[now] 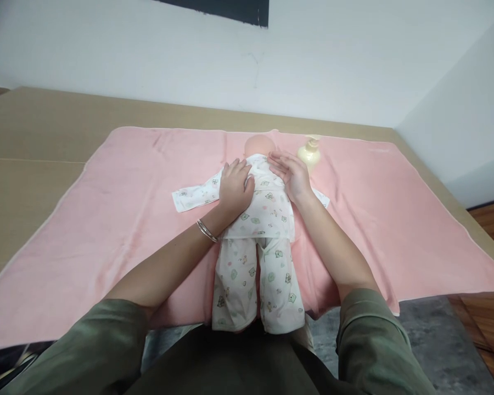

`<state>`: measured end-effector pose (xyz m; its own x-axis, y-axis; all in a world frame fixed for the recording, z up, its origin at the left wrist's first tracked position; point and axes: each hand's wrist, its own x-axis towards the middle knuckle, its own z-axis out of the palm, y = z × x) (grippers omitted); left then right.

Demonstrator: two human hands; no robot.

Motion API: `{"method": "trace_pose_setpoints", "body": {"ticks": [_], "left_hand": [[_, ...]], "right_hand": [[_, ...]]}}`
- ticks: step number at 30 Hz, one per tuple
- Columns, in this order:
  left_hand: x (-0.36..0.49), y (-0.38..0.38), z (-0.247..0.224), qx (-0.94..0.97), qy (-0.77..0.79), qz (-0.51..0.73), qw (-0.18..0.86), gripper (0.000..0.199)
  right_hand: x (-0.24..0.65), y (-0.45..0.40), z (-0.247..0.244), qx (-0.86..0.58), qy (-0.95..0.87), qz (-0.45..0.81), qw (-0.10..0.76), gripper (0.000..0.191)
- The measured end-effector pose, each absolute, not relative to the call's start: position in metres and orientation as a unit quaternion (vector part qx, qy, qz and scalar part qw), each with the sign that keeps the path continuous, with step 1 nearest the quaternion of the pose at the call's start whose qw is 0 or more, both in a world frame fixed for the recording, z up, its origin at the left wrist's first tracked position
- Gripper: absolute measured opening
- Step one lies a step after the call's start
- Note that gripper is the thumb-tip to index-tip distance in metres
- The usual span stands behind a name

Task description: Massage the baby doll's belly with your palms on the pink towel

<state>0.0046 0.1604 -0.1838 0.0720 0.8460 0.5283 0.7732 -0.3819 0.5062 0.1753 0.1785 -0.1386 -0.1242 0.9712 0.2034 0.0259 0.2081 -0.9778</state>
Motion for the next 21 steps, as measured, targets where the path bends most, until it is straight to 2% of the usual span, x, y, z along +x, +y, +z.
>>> {"method": "trace_pose_setpoints", "body": {"ticks": [5, 9, 13, 16, 21], "left_hand": [[0.003, 0.162, -0.177, 0.722, 0.533, 0.432, 0.086, 0.033], [-0.006, 0.173, -0.169, 0.620, 0.495, 0.548, 0.264, 0.032], [-0.021, 0.186, -0.160, 0.494, 0.430, 0.616, 0.437, 0.040], [-0.028, 0.190, -0.160, 0.474, 0.421, 0.619, 0.463, 0.042], [-0.029, 0.194, -0.169, 0.505, 0.425, 0.608, 0.442, 0.040]], "right_hand": [[0.175, 0.183, -0.148, -0.429, -0.580, 0.451, 0.525, 0.039], [0.173, 0.183, -0.151, -0.434, -0.568, 0.417, 0.562, 0.028], [0.173, 0.182, -0.156, -0.486, -0.590, 0.344, 0.545, 0.031], [0.173, 0.182, -0.161, -0.517, -0.628, 0.270, 0.515, 0.035], [0.171, 0.180, -0.168, -0.517, -0.668, 0.217, 0.489, 0.037]]}}
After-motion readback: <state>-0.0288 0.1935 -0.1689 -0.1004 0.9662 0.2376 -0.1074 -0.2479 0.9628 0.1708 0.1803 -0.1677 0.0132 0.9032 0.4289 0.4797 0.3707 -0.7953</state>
